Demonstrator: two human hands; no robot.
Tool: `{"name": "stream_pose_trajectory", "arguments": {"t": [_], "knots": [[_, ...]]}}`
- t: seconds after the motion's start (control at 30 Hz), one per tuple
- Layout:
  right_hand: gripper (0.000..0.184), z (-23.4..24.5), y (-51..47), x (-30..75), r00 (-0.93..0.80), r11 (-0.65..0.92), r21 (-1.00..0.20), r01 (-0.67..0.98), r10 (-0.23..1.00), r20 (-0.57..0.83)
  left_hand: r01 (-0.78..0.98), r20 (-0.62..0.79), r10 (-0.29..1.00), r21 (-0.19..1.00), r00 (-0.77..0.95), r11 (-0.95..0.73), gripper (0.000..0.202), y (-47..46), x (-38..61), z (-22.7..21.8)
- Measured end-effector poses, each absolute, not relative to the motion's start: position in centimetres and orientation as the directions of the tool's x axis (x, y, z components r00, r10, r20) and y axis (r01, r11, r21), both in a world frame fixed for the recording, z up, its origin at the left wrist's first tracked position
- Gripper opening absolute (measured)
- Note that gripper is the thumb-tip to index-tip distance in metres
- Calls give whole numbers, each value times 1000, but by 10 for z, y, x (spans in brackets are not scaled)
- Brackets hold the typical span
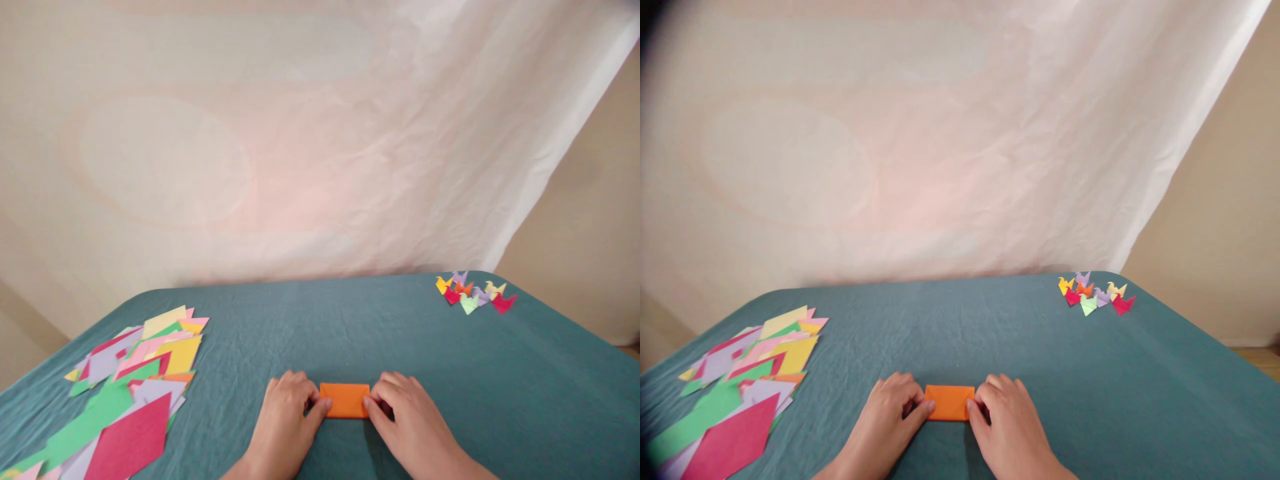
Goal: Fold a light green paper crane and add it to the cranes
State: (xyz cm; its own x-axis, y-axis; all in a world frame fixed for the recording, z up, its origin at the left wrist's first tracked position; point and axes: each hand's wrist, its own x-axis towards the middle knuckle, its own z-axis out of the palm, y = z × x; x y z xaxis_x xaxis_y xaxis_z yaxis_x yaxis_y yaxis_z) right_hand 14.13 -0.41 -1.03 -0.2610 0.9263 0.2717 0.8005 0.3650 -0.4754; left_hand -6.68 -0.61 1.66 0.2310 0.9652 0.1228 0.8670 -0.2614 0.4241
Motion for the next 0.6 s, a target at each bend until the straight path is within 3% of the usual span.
{"name": "stream_pose_trajectory", "arguments": {"t": [0.37, 0.6], "knots": [[19, -12, 0, 141, -237, 340, -431, 836, 931, 276, 901, 113, 963, 340, 245, -269, 23, -3, -65, 16], [21, -13, 3, 142, -238, 350, -426, 834, 926, 294, 900, 98, 967, 354, 234, -253, 23, -1, -66, 14]]}}
